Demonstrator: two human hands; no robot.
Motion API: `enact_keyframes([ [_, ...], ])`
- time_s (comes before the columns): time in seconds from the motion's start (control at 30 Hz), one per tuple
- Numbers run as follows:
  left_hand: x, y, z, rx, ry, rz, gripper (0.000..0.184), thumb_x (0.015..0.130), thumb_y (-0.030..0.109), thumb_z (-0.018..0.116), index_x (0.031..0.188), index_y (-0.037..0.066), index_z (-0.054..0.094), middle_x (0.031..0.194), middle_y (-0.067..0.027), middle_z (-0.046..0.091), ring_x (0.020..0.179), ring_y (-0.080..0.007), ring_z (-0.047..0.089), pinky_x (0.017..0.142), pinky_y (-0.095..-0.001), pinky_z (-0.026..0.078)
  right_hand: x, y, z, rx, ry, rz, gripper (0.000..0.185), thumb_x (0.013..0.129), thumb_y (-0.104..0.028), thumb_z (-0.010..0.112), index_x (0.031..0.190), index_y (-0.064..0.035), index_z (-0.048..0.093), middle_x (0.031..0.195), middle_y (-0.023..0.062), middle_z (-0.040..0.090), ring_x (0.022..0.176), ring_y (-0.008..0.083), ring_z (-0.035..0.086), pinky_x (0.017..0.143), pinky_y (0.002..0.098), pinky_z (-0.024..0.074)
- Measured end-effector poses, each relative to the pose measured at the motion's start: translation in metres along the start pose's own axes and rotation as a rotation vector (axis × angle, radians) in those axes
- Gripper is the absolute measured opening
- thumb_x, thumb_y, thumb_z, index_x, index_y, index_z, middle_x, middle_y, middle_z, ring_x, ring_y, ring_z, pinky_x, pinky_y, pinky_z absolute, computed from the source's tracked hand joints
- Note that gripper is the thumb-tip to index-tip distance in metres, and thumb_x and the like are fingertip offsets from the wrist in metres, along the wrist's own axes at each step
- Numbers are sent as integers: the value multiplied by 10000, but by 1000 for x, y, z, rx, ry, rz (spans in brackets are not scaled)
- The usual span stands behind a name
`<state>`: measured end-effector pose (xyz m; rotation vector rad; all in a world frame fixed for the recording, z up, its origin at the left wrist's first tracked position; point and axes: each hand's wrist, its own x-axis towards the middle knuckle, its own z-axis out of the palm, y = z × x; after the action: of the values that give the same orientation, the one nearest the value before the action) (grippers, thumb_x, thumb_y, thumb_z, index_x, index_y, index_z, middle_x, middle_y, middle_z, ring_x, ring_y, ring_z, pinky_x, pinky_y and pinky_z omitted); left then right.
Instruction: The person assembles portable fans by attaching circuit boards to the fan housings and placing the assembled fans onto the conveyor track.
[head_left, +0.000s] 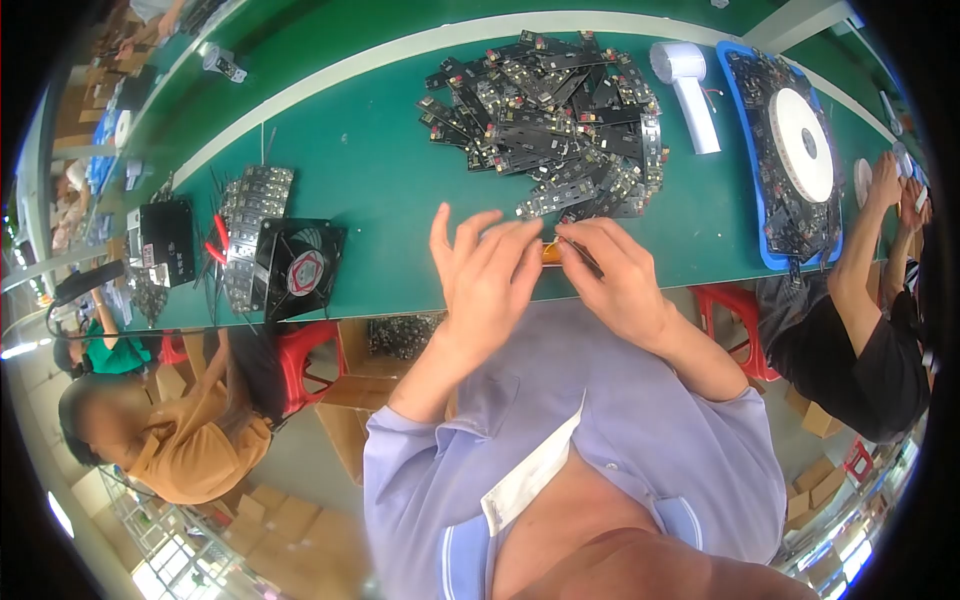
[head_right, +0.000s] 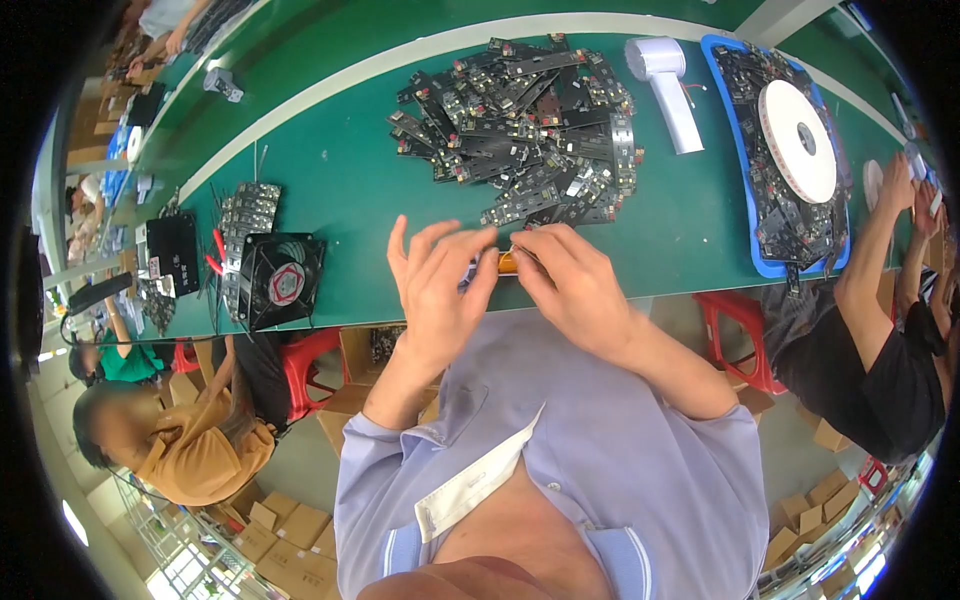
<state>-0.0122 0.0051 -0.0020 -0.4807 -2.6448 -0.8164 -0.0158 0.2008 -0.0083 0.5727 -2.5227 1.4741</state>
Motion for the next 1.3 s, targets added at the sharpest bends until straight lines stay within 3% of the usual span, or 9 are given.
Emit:
enact_keyframes([
  [0.17,-2,-1,1,-145,-2,-53,220,887,70,835,1103,112,820,978,-1,784,1091,-247,682,1254,-591,278,-2,-4,4,45,57,82,234,945,44,772,1173,40,723,1033,174,743,820,288,757,694,362,612],
  [0.27,-1,1,-2,-132,-37,-75,166,893,84,836,1056,110,813,972,1,776,1099,-247,672,1252,-594,276,0,-2,4,6,67,26,224,943,48,775,1160,41,723,1015,173,743,808,276,758,684,352,613],
  [0.37,2,3,-5,-195,-91,-137,106,898,97,837,996,100,797,965,-3,770,1108,-249,661,1249,-592,278,1,-4,4,3,52,48,220,946,31,759,1158,45,700,997,192,730,829,349,746,701,411,608],
  [0.53,11,1,-18,-402,-234,-277,81,890,101,842,944,91,783,964,-14,768,1097,-244,655,1233,-570,307,-1,-4,6,16,53,55,214,937,35,762,1145,44,714,1026,202,740,858,361,754,721,420,616],
  [0.63,7,1,-12,-398,-186,-275,104,866,94,848,947,89,783,964,-14,766,1077,-244,661,1205,-551,346,-1,-7,3,14,39,43,221,931,31,764,1147,46,722,1046,209,744,904,374,758,759,430,625],
  [0.93,-4,10,9,-81,97,-7,193,788,49,872,924,123,756,963,16,749,1032,-246,680,1156,-532,393,-2,-10,1,-5,36,19,252,927,28,758,1175,51,723,1077,212,739,961,389,753,816,438,632],
  [1.3,-5,6,9,-79,57,68,228,807,17,859,997,108,772,1014,13,756,1080,-247,680,1195,-521,365,-4,1,-1,-90,13,-121,302,896,55,765,1195,56,724,1118,199,740,990,371,753,855,433,639],
])
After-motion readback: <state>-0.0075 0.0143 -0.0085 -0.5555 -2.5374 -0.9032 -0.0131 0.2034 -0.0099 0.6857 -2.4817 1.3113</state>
